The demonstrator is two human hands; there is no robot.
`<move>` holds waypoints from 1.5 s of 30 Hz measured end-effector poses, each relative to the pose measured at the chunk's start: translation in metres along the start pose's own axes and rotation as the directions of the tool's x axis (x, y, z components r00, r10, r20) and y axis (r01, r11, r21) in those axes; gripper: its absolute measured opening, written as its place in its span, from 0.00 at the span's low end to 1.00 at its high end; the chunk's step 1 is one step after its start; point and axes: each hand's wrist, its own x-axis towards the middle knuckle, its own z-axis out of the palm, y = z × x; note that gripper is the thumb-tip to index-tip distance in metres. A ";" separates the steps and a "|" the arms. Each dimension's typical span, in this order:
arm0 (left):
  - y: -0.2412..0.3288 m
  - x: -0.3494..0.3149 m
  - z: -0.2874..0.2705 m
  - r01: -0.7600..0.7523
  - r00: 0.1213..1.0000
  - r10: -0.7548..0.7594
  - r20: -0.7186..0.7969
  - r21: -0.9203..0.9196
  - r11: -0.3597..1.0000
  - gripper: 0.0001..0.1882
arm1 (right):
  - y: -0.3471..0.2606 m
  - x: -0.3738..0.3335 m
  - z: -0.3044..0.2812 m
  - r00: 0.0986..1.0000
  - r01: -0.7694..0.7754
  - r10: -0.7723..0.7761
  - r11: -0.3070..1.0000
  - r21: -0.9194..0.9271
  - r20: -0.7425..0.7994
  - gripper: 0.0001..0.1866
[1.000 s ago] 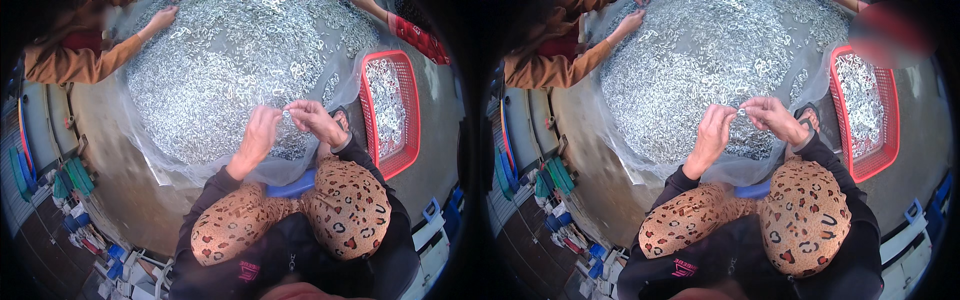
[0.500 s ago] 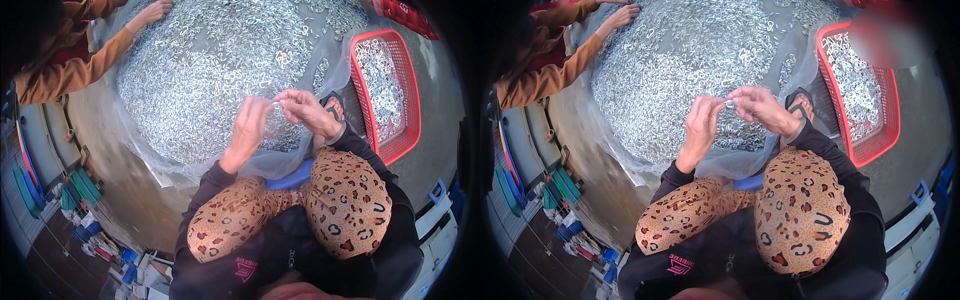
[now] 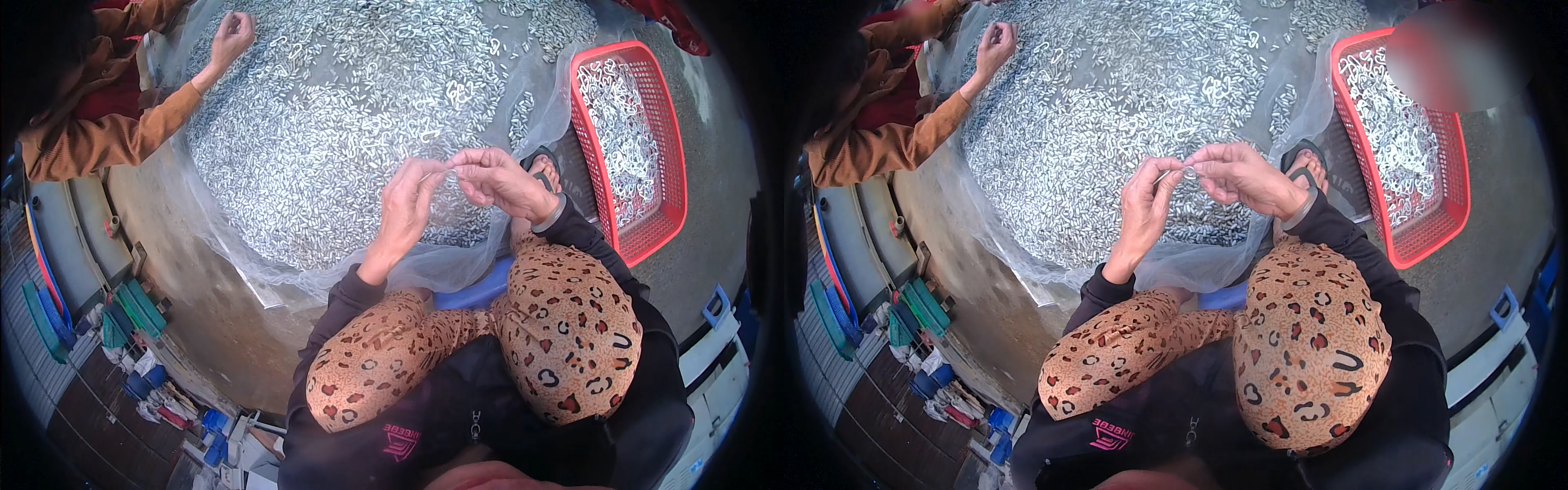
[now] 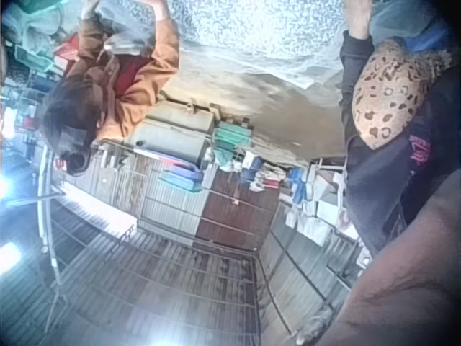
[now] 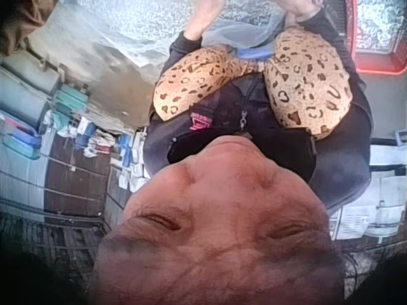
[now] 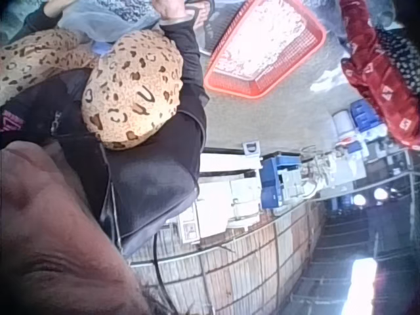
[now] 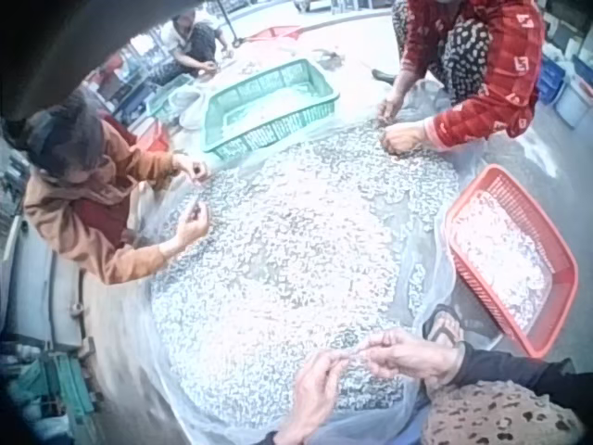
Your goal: The person sits on a low stool and repeatedly picks up small silver metal pieces from a large pile on a plastic sheet, separating them by hand and placing selected pieces into a red basket. Other workers are also sorting nearby.
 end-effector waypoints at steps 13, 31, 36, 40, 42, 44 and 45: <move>-0.046 0.006 -0.048 0.220 0.963 -0.228 0.143 -0.907 0.360 0.19 | -0.004 -0.005 -0.055 0.970 0.143 -0.227 0.831 -0.537 -0.092 0.08; -0.132 0.045 -0.059 0.196 0.973 -0.232 -0.016 0.595 0.780 0.13 | -0.012 0.016 -0.047 0.927 0.178 -0.244 0.955 0.238 0.285 0.06; -0.097 0.041 -0.080 0.290 0.956 -0.294 -0.018 0.244 0.926 0.11 | -0.023 0.049 -0.052 0.997 0.027 -0.043 0.970 -0.244 -0.061 0.09; -0.075 0.038 -0.080 0.293 0.954 -0.298 -0.020 0.257 0.921 0.07 | 0.008 0.101 -0.049 0.862 0.119 -0.475 -0.148 -0.982 0.176 0.06; -0.068 0.034 -0.085 0.307 0.952 -0.306 0.024 -0.122 0.944 0.06 | 0.015 0.104 -0.052 0.845 0.178 -0.486 -0.137 -0.975 0.223 0.04; -0.062 0.026 -0.092 0.375 0.914 -0.391 0.112 -0.606 0.702 0.07 | 0.015 0.095 -0.050 0.907 0.204 -0.412 0.253 -0.946 0.085 0.03; -0.062 0.026 -0.092 0.222 0.967 -0.226 0.116 -0.818 0.530 0.08 | 0.009 0.084 -0.051 0.950 0.180 -0.311 0.586 -0.790 -0.014 0.03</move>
